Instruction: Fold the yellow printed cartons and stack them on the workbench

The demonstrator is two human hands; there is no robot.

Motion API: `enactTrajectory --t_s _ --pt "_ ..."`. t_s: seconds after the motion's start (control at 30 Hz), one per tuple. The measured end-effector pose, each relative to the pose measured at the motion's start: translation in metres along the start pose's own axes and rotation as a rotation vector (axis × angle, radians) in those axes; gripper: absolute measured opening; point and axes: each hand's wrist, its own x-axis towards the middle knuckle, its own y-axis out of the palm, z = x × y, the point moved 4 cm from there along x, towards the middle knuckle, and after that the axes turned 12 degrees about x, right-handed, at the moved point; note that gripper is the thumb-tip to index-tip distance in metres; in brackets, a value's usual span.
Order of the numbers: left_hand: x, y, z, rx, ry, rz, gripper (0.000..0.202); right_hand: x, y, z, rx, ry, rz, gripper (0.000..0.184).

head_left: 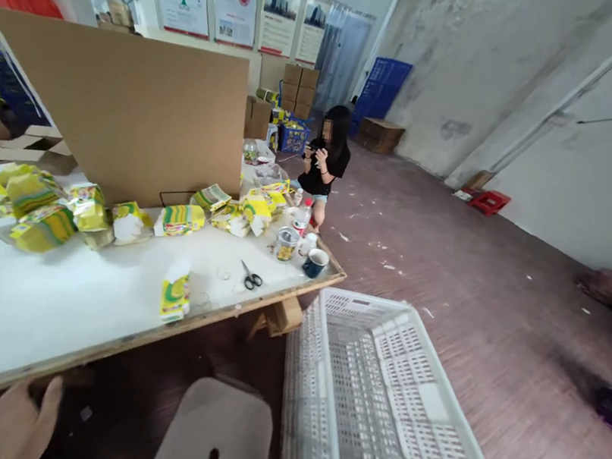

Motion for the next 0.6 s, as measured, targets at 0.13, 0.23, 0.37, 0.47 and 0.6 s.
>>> enactTrajectory --t_s 0.13,0.23,0.37,0.47,0.6 --pt "0.117 0.048 0.023 0.052 0.079 0.046 0.067 0.053 0.128 0.127 0.005 -0.067 0.022 0.027" --pt "0.139 0.080 0.033 0.066 0.143 0.132 0.065 0.108 0.222 0.204 -0.017 -0.116 0.066 0.033" --pt "0.134 0.100 0.046 0.077 0.188 0.167 0.066 0.128 0.300 0.265 -0.068 -0.146 0.116 0.034" --pt "0.134 0.103 0.049 0.107 0.211 0.171 0.061 0.115 0.317 0.277 -0.095 -0.159 0.166 0.032" --pt "0.137 0.102 0.044 0.133 0.242 0.193 0.056 0.111 0.319 0.274 -0.143 -0.159 0.241 0.027"
